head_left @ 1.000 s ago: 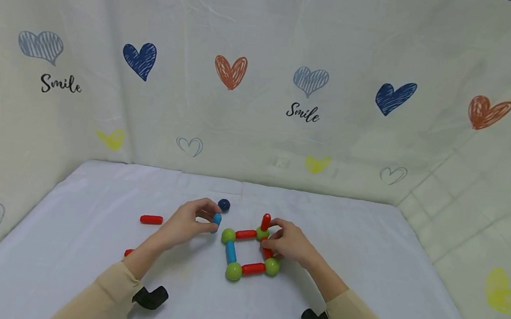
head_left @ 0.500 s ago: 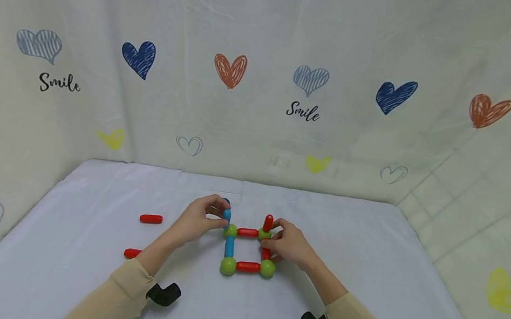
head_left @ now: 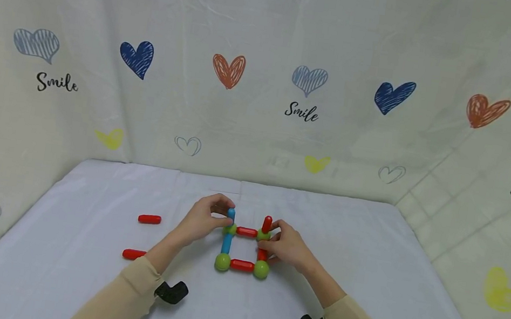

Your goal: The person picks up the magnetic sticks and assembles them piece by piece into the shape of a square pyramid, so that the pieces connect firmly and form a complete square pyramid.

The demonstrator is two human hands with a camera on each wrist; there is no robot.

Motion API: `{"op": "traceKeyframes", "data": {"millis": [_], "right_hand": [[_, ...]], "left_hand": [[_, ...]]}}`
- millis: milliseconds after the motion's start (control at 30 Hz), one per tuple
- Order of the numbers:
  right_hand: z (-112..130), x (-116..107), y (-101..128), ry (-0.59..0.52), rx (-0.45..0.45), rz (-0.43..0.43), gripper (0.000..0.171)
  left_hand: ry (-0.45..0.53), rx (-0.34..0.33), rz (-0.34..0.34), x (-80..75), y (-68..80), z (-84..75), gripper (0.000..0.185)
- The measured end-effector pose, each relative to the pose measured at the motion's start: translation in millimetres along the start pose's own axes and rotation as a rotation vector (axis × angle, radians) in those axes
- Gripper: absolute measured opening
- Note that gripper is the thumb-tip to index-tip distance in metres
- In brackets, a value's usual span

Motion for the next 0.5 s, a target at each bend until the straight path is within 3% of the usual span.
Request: {"op": "traceKeyframes", "data": {"millis": [500], "right_hand": [[1.9, -1.4, 1.5, 0.021, 0.001, 0.016, 0.047]], "left_hand": [[-0.009, -0.021, 0.020, 2.6, -2.5, -0.1, 0.031]]}}
Point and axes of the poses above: each hand's wrist, its own y-axis away from the middle knuckle, its own x-axis out of the palm, z = x × y, the point moved 4 cm from there along -y, towards the middle knuckle, and after that the axes turned 1 degree about x, right-handed, at the moved point
